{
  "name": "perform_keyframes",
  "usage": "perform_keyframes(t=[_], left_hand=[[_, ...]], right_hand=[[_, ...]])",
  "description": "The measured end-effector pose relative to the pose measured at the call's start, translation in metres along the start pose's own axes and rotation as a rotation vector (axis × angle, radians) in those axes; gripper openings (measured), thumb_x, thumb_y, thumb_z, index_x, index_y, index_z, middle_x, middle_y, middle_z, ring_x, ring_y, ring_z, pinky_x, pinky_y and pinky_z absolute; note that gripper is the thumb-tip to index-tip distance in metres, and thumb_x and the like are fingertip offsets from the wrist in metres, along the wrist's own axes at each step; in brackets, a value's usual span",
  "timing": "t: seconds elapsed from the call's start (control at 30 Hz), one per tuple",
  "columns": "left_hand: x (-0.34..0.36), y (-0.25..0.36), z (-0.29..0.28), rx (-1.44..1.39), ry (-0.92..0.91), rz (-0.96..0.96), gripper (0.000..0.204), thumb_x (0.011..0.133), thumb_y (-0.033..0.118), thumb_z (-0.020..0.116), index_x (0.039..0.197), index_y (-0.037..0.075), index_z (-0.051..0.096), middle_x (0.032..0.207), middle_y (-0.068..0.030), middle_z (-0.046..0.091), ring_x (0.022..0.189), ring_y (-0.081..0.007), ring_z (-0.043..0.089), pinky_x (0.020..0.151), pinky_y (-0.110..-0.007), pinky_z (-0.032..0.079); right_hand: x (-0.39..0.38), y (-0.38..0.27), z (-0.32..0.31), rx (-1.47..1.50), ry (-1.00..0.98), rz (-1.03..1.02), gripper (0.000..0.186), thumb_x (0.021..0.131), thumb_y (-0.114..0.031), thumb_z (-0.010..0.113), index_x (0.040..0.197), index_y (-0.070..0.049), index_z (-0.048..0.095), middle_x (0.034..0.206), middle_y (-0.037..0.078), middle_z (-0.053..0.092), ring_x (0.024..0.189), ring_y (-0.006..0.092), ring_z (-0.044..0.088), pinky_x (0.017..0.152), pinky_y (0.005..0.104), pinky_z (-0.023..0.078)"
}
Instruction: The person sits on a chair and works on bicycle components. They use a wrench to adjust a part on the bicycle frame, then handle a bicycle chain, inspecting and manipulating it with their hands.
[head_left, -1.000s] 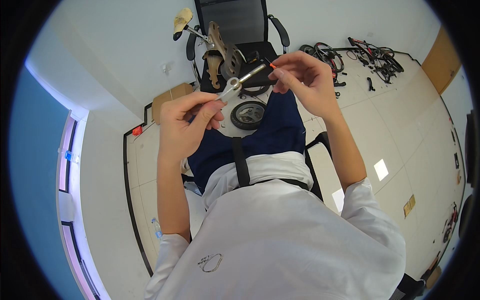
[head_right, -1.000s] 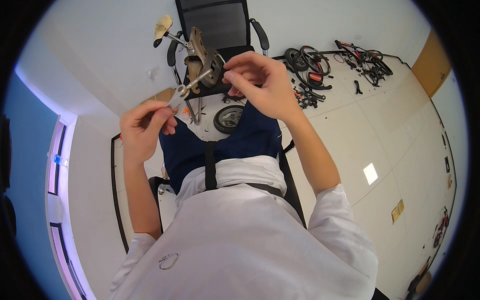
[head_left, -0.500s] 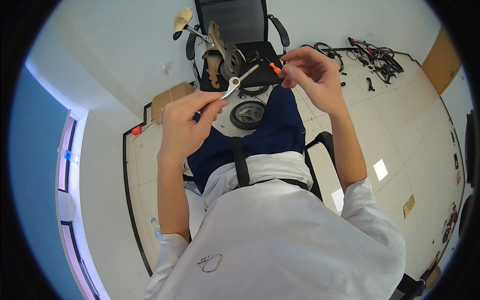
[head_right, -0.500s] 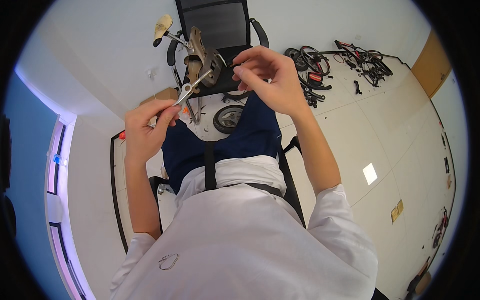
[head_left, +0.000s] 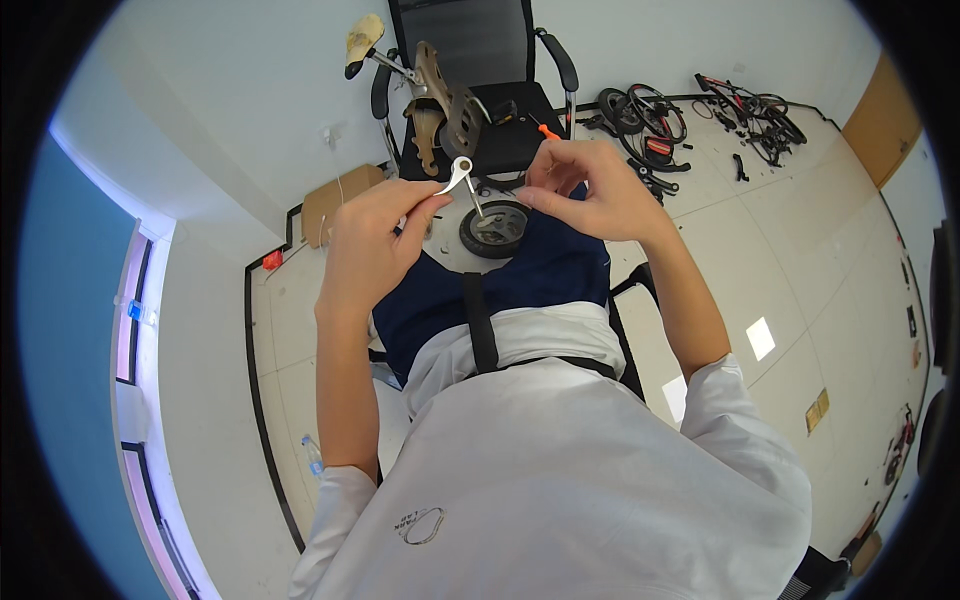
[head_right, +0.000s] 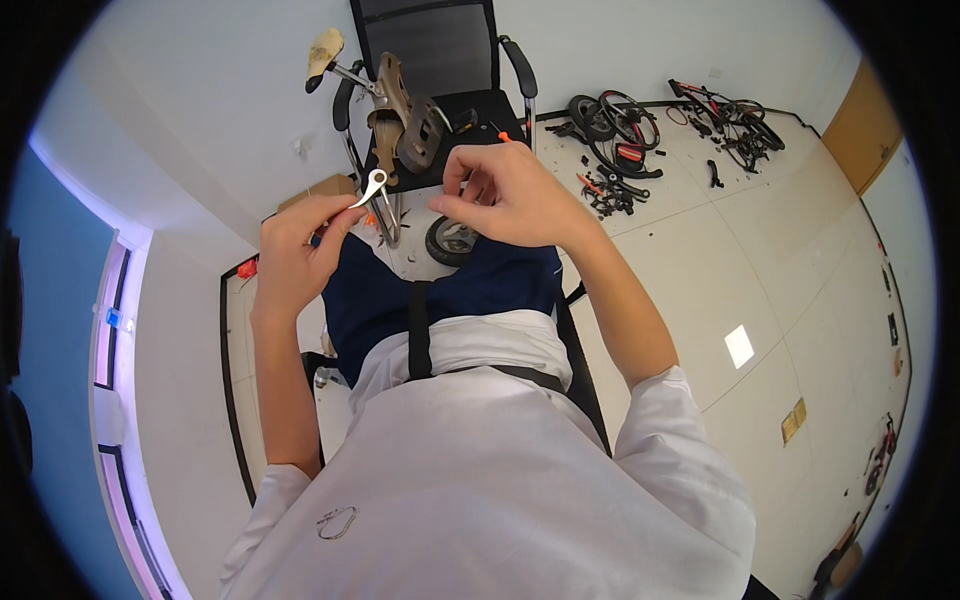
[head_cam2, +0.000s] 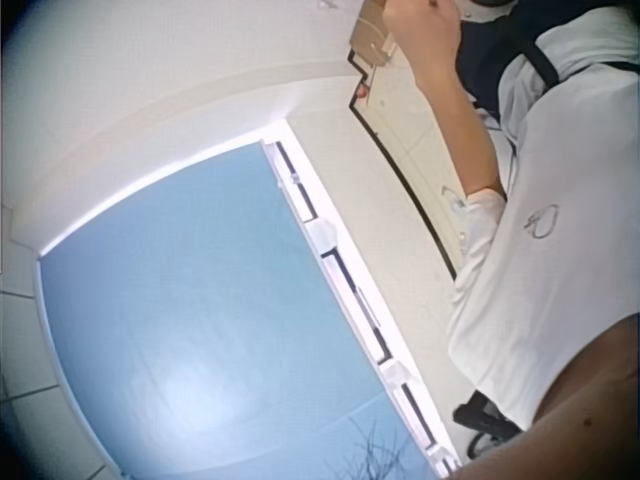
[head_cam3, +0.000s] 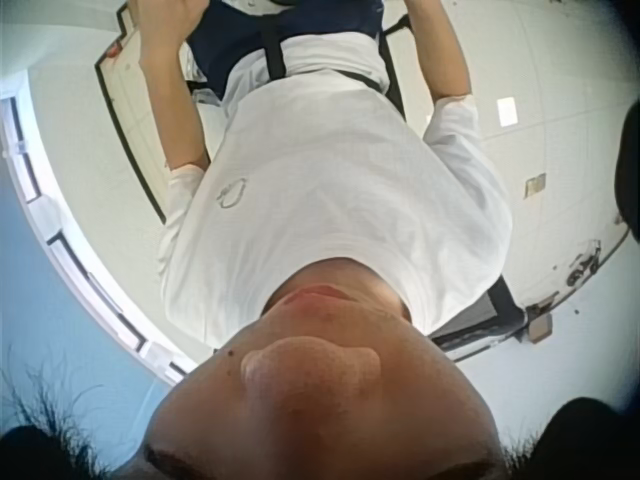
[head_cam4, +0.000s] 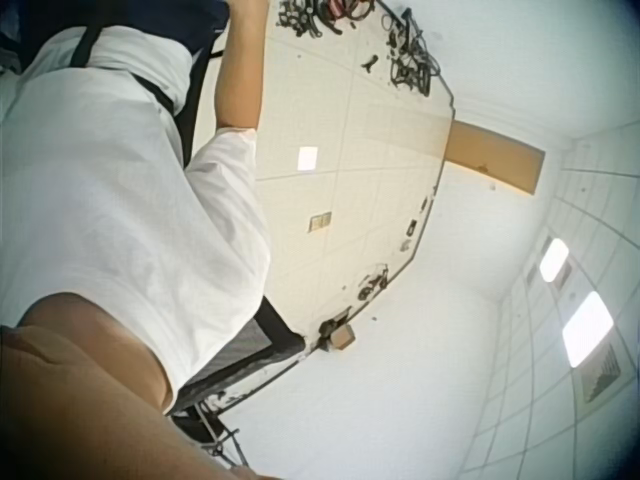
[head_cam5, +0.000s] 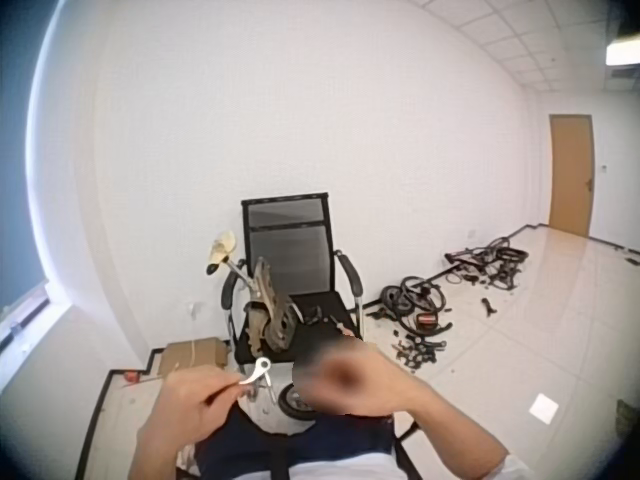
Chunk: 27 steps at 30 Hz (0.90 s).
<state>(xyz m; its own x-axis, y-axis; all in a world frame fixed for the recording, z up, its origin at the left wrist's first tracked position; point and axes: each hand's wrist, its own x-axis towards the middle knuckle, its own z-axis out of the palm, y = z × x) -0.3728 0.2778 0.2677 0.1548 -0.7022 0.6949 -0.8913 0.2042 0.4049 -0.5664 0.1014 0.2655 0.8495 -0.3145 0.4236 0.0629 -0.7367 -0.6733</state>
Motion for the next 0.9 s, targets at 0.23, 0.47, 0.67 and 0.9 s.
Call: perform_keyframes(t=[0.23, 0.47, 0.67, 0.9], left_hand=[[0.007, -0.045, 0.046, -0.164, -0.166, -0.217, 0.014, 0.088, 0.013, 0.067, 0.09, -0.001, 0.071, 0.075, -0.0056, 0.069, 0.062, -0.0083, 0.059, 0.056, -0.023, 0.043], [-0.063, -0.138, 0.091, -0.751, -0.149, -0.957, 0.024, 0.094, 0.021, 0.063, 0.102, 0.0, 0.072, 0.09, -0.005, 0.069, 0.084, -0.0093, 0.062, 0.069, -0.023, 0.049], [-0.075, -0.163, 0.095, -0.981, 0.044, -1.18, 0.025, 0.098, 0.019, 0.057, 0.105, -0.004, 0.064, 0.116, -0.0151, 0.065, 0.099, -0.0184, 0.065, 0.089, -0.031, 0.055], [-0.068, -0.169, 0.097, -0.979, 0.178, -1.328, 0.025, 0.1, 0.013, 0.051, 0.08, -0.001, 0.054, 0.117, -0.0226, 0.064, 0.103, -0.0218, 0.065, 0.092, -0.035, 0.055]], right_hand=[[0.01, 0.11, 0.017, -0.129, -0.035, 0.106, 0.022, 0.085, -0.02, 0.071, 0.085, -0.001, 0.061, 0.072, 0.005, 0.065, 0.068, 0.0135, 0.063, 0.062, 0.0282, 0.05], [-0.045, 0.189, 0.028, -0.325, -0.326, 0.577, 0.032, 0.087, -0.03, 0.066, 0.101, -0.001, 0.063, 0.091, 0.022, 0.068, 0.087, 0.038, 0.066, 0.077, 0.0426, 0.052], [-0.056, 0.139, 0.032, -0.145, -0.08, 1.238, 0.074, 0.09, -0.049, 0.06, 0.136, 0.003, 0.037, 0.082, 0.023, 0.067, 0.078, 0.0376, 0.068, 0.071, 0.0428, 0.052], [-0.072, 0.1, 0.097, -0.134, 0.347, 1.205, 0.073, 0.083, -0.026, 0.072, 0.141, -0.003, 0.034, 0.108, 0.014, 0.051, 0.08, 0.0221, 0.056, 0.071, 0.034, 0.048]])
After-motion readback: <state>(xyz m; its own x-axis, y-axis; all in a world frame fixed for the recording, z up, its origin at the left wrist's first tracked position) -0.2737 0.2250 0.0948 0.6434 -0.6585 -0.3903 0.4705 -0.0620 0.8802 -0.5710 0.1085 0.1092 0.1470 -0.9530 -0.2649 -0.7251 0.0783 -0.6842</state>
